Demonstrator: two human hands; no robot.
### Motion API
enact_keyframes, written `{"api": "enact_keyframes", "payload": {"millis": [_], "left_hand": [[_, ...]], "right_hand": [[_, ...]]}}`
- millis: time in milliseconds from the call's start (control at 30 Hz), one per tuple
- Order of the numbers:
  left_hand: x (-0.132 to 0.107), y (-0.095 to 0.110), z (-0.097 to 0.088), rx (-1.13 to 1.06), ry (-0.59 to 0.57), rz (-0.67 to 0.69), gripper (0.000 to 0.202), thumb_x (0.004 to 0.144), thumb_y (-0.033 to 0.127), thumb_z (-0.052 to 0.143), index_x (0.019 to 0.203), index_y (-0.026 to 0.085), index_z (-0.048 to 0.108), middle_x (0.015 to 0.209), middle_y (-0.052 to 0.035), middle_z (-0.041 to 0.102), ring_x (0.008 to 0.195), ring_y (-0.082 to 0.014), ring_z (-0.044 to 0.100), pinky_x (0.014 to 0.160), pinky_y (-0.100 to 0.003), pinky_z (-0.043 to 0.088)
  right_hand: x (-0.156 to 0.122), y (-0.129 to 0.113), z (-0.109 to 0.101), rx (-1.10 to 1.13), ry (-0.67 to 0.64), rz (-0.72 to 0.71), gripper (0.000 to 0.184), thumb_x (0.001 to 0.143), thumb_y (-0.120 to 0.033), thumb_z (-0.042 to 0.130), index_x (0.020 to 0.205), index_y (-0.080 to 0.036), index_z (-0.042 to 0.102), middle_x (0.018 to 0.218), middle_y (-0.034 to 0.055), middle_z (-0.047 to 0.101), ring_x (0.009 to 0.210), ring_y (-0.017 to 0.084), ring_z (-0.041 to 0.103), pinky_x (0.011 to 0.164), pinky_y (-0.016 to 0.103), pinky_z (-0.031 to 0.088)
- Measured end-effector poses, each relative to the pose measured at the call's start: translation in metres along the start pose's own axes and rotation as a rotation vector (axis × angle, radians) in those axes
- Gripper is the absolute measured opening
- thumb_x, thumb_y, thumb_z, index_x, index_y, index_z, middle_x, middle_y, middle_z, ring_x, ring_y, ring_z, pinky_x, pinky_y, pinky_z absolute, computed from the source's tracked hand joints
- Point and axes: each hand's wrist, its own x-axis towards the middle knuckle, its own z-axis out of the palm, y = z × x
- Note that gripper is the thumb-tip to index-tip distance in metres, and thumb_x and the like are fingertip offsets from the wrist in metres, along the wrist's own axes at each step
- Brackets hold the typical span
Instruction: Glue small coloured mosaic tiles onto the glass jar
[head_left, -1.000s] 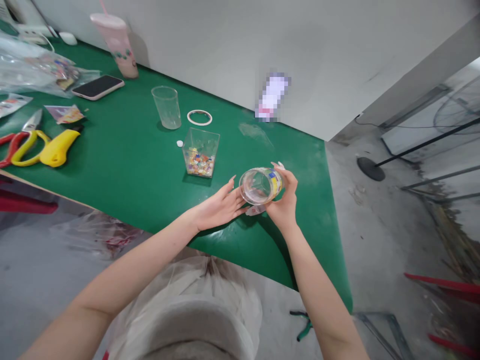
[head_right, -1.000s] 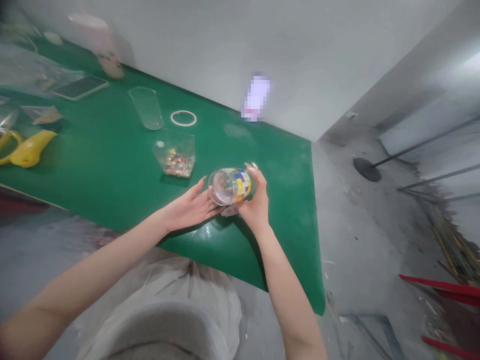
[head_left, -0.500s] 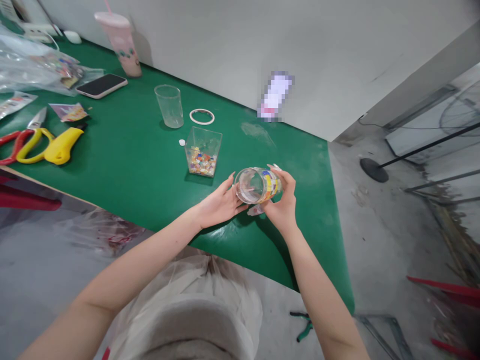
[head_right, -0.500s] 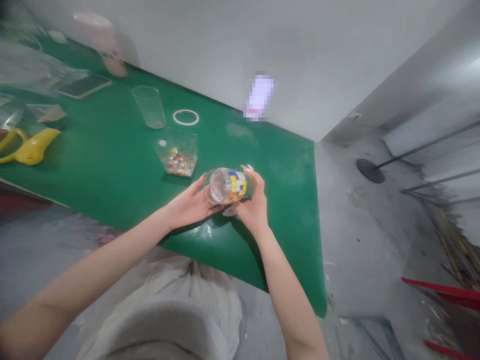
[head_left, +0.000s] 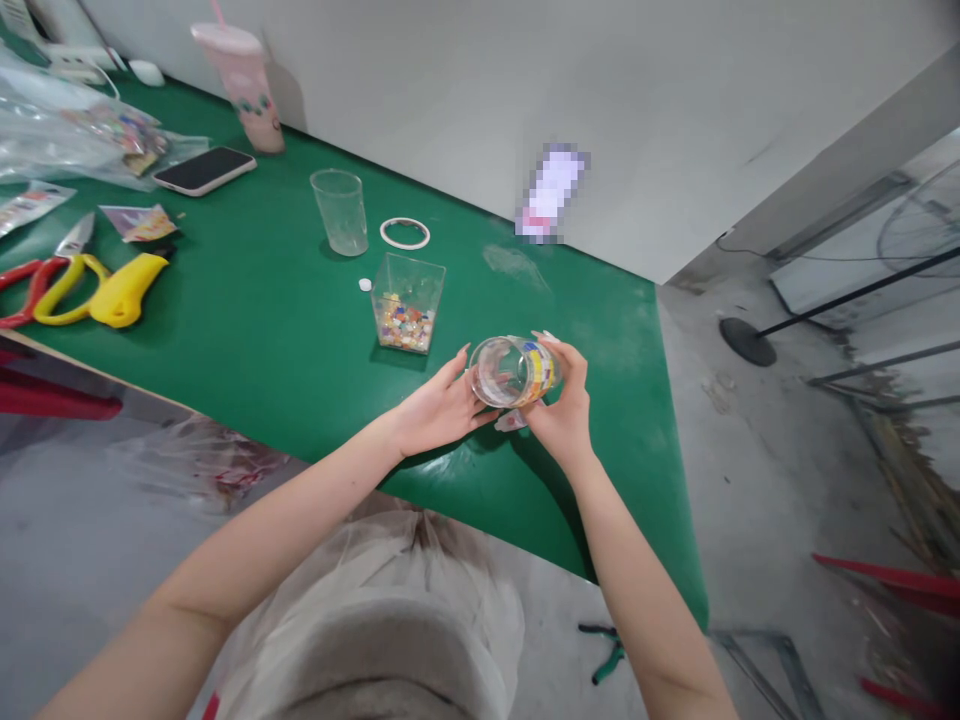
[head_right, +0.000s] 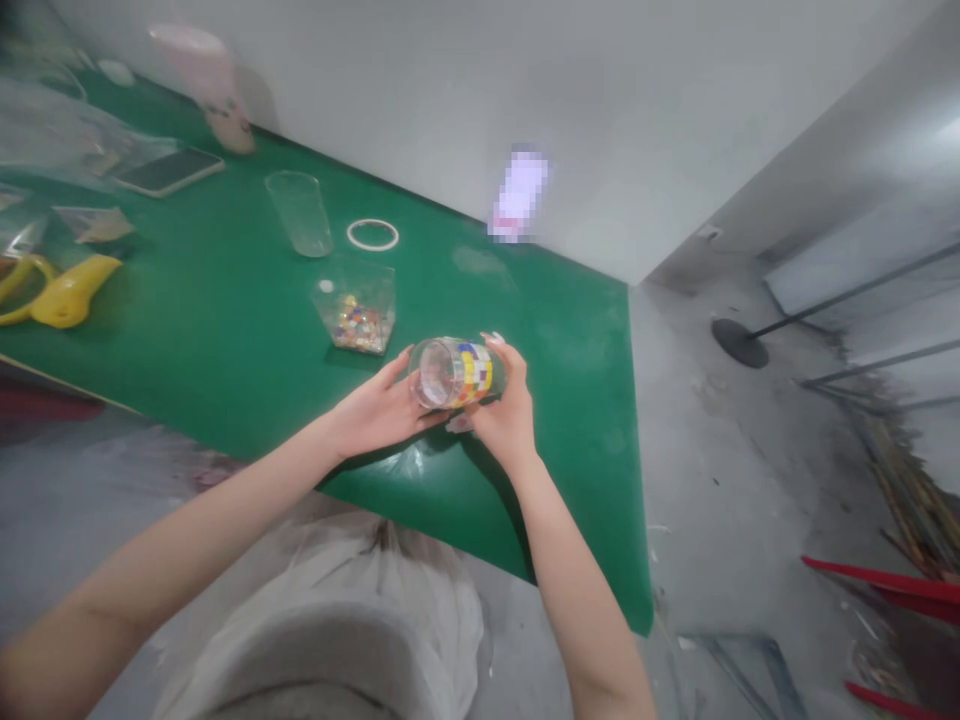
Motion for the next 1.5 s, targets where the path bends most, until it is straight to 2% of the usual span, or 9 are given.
{"api": "enact_keyframes", "payload": {"millis": [300, 633, 733, 833, 900, 1000, 1100, 1267, 1500], "left_hand": [[-0.001, 0.001, 0.003, 0.005, 0.034, -0.009, 0.055, 0.098, 0.053, 0.022, 0.133, 0.022, 0.050, 0.125, -0.0018, 0.064, 0.126, -0.0179, 0.048, 0.112, -0.036, 0.023], [0.000, 0.002, 0.003, 0.012, 0.040, -0.021, 0.059, 0.097, 0.057, 0.020, 0.139, 0.023, 0.045, 0.129, -0.0024, 0.061, 0.130, -0.0197, 0.045, 0.112, -0.036, 0.022], [-0.001, 0.003, 0.005, 0.057, 0.045, 0.012, 0.060, 0.096, 0.058, 0.017, 0.144, 0.027, 0.036, 0.140, -0.0003, 0.052, 0.136, -0.0186, 0.037, 0.113, -0.036, 0.021], [-0.004, 0.007, 0.005, 0.129, 0.117, 0.087, 0.060, 0.096, 0.060, 0.016, 0.149, 0.034, 0.021, 0.154, 0.0031, 0.034, 0.143, -0.0150, 0.024, 0.115, -0.035, 0.016], [-0.005, 0.008, 0.004, 0.173, 0.155, 0.120, 0.062, 0.096, 0.060, 0.014, 0.151, 0.032, 0.014, 0.158, 0.0035, 0.021, 0.145, -0.0125, 0.015, 0.116, -0.033, 0.013], [-0.007, 0.008, 0.003, 0.212, 0.109, 0.070, 0.070, 0.094, 0.063, 0.010, 0.151, 0.022, 0.019, 0.160, 0.0020, 0.015, 0.147, -0.0129, 0.007, 0.117, -0.032, 0.011], [-0.007, 0.006, 0.004, 0.203, 0.058, 0.002, 0.077, 0.092, 0.066, 0.008, 0.146, 0.017, 0.033, 0.158, -0.0012, 0.024, 0.146, -0.0170, 0.013, 0.117, -0.033, 0.015], [-0.007, 0.007, 0.006, 0.165, 0.049, -0.029, 0.077, 0.091, 0.068, 0.011, 0.129, 0.017, 0.055, 0.144, -0.0043, 0.048, 0.141, -0.0197, 0.029, 0.114, -0.035, 0.024], [-0.008, 0.007, 0.007, 0.128, 0.068, -0.054, 0.075, 0.090, 0.070, 0.013, 0.119, 0.020, 0.061, 0.132, -0.0033, 0.059, 0.133, -0.0169, 0.042, 0.110, -0.031, 0.030]], "right_hand": [[0.000, 0.001, 0.000, -0.008, -0.017, 0.013, 0.067, 0.066, -0.009, 0.067, 0.127, -0.027, 0.042, 0.134, 0.0098, 0.054, 0.126, 0.025, 0.052, 0.105, 0.051, 0.042], [-0.001, 0.001, 0.000, -0.007, -0.002, -0.003, 0.067, 0.067, -0.010, 0.067, 0.126, -0.028, 0.042, 0.132, 0.0090, 0.054, 0.126, 0.025, 0.051, 0.105, 0.051, 0.041], [-0.001, 0.004, 0.001, 0.007, 0.009, 0.004, 0.068, 0.066, -0.011, 0.069, 0.126, -0.028, 0.041, 0.133, 0.0092, 0.054, 0.126, 0.025, 0.052, 0.105, 0.051, 0.042], [0.000, 0.011, 0.000, 0.013, 0.031, 0.093, 0.073, 0.064, -0.016, 0.074, 0.127, -0.028, 0.039, 0.130, 0.0090, 0.056, 0.121, 0.026, 0.055, 0.102, 0.050, 0.044], [0.000, 0.015, -0.002, 0.009, 0.062, 0.126, 0.075, 0.063, -0.020, 0.077, 0.127, -0.028, 0.039, 0.129, 0.0085, 0.056, 0.120, 0.026, 0.056, 0.102, 0.049, 0.044], [0.002, 0.015, -0.006, 0.001, 0.102, 0.069, 0.073, 0.065, -0.021, 0.076, 0.128, -0.029, 0.040, 0.133, 0.0074, 0.053, 0.124, 0.026, 0.052, 0.105, 0.049, 0.041], [0.002, 0.010, -0.007, -0.009, 0.095, -0.004, 0.070, 0.068, -0.018, 0.071, 0.129, -0.031, 0.040, 0.135, 0.0063, 0.051, 0.128, 0.026, 0.049, 0.108, 0.050, 0.038], [0.001, 0.007, -0.004, -0.015, 0.060, -0.040, 0.066, 0.071, -0.015, 0.065, 0.130, -0.031, 0.040, 0.134, 0.0066, 0.052, 0.129, 0.026, 0.048, 0.108, 0.052, 0.038], [0.001, 0.007, -0.006, -0.088, 0.043, -0.103, 0.065, 0.072, -0.011, 0.062, 0.131, -0.029, 0.040, 0.136, 0.0072, 0.051, 0.133, 0.026, 0.044, 0.110, 0.052, 0.036]]}}
